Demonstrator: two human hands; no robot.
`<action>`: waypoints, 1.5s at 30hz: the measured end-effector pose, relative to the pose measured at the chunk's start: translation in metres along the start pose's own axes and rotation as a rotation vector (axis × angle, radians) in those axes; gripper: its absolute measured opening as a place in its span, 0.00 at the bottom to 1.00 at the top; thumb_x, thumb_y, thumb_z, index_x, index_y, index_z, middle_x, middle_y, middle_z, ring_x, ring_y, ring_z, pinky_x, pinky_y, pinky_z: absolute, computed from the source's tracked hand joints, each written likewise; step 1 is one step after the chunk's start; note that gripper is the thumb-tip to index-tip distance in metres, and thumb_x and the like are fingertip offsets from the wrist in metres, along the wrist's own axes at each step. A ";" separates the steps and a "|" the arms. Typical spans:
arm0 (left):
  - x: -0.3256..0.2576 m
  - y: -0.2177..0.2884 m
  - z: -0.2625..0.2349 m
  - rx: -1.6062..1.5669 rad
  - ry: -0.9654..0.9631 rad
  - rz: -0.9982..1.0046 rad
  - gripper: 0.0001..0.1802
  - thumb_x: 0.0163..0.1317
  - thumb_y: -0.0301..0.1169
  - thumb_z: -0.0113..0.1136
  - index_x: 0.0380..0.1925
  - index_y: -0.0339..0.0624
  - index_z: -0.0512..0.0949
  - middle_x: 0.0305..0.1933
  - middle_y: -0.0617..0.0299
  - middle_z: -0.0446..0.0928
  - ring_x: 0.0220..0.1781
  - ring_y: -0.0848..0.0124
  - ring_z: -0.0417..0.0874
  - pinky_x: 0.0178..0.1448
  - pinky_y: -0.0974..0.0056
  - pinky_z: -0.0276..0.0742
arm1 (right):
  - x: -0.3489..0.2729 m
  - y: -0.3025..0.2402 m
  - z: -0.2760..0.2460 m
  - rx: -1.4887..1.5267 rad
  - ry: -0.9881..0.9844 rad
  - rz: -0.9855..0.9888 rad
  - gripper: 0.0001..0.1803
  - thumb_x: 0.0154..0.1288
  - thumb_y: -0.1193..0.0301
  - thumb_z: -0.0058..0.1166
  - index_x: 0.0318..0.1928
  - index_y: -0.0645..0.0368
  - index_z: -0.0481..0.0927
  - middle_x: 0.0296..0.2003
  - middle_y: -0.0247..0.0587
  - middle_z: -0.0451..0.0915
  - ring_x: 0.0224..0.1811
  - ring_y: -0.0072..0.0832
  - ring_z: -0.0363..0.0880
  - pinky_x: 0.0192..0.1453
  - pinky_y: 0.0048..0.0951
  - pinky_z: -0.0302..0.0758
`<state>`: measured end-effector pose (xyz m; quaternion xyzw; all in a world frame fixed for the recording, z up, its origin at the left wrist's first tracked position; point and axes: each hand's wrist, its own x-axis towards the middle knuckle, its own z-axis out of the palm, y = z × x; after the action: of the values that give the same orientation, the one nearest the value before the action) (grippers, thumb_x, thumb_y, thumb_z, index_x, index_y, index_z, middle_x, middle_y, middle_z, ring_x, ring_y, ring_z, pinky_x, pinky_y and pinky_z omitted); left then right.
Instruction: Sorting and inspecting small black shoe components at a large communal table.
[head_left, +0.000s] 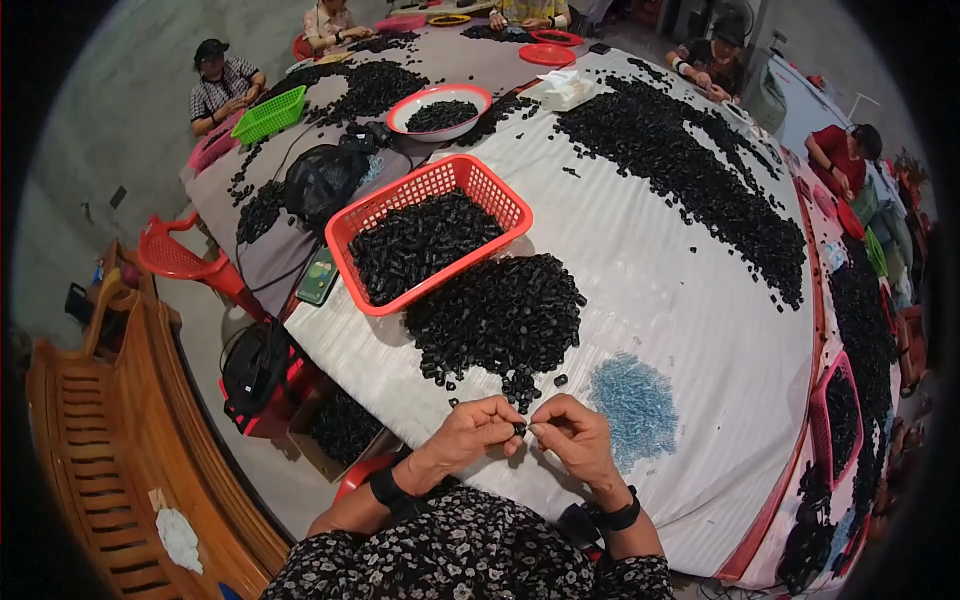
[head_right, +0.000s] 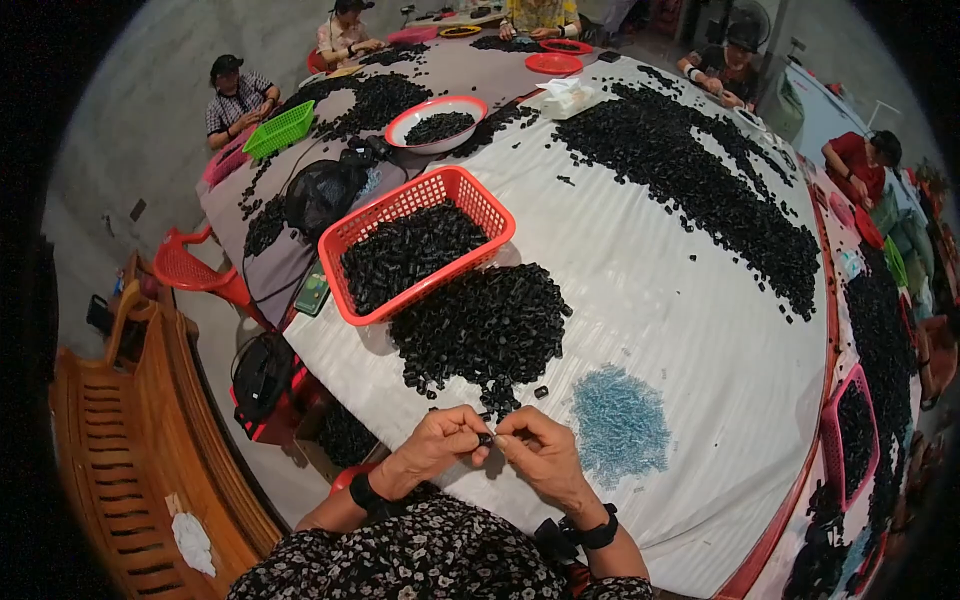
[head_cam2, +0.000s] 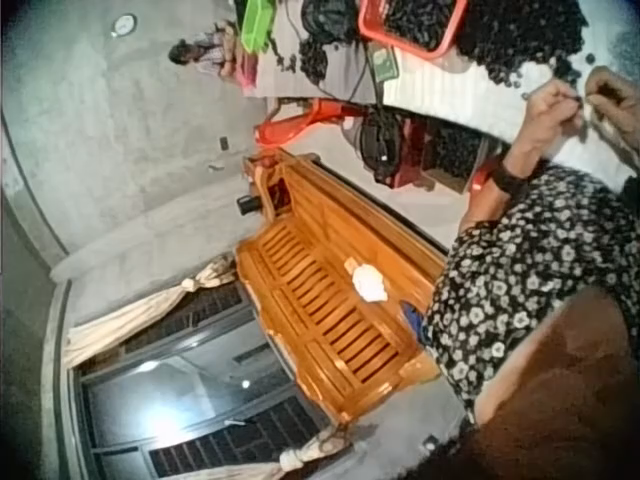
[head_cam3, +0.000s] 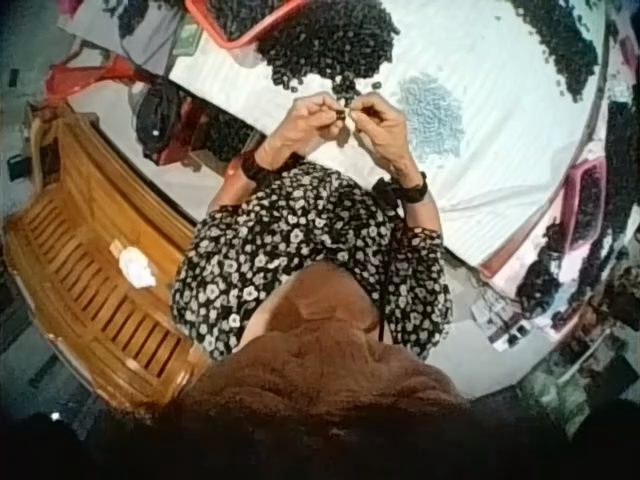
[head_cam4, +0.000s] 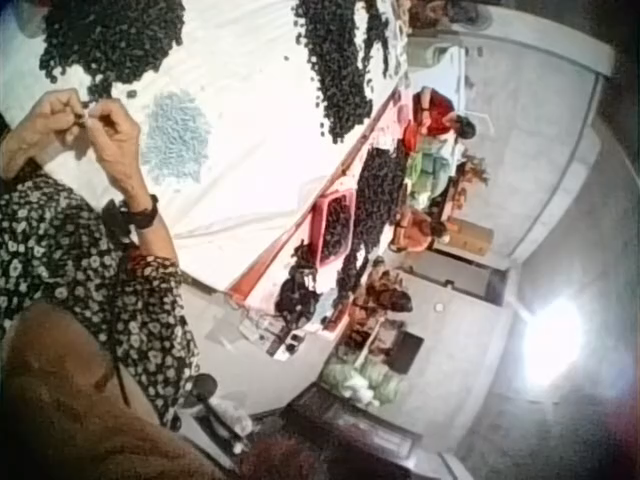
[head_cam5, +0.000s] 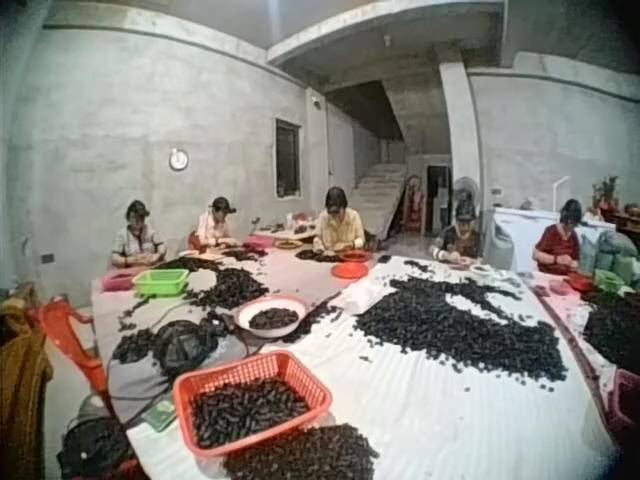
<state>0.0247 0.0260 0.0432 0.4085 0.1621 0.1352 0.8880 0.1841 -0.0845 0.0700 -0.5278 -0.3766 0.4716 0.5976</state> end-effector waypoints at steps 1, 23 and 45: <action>0.000 0.001 0.001 0.002 -0.005 -0.003 0.06 0.63 0.26 0.51 0.38 0.34 0.73 0.32 0.59 0.78 0.32 0.76 0.80 0.38 0.73 0.76 | 0.000 -0.001 0.000 -0.042 -0.008 -0.027 0.03 0.60 0.77 0.54 0.34 0.62 0.75 0.26 0.26 0.72 0.26 0.10 0.66 0.27 0.13 0.63; 0.007 0.007 -0.032 -0.085 0.118 0.048 0.06 0.62 0.22 0.51 0.38 0.30 0.72 0.30 0.56 0.76 0.30 0.72 0.77 0.38 0.65 0.75 | 0.035 0.007 -0.039 -1.107 0.148 -0.197 0.05 0.55 0.77 0.51 0.33 0.60 0.71 0.29 0.47 0.68 0.31 0.45 0.71 0.33 0.41 0.68; -0.005 0.009 -0.029 -0.007 0.162 0.066 0.06 0.61 0.21 0.52 0.37 0.31 0.73 0.31 0.57 0.77 0.30 0.74 0.77 0.37 0.69 0.76 | 0.031 0.005 -0.020 -0.503 0.037 0.034 0.11 0.58 0.75 0.50 0.42 0.63 0.73 0.28 0.46 0.73 0.26 0.35 0.74 0.33 0.31 0.71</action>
<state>0.0077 0.0495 0.0330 0.3983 0.2192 0.1976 0.8685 0.2108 -0.0599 0.0602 -0.6748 -0.4622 0.3631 0.4463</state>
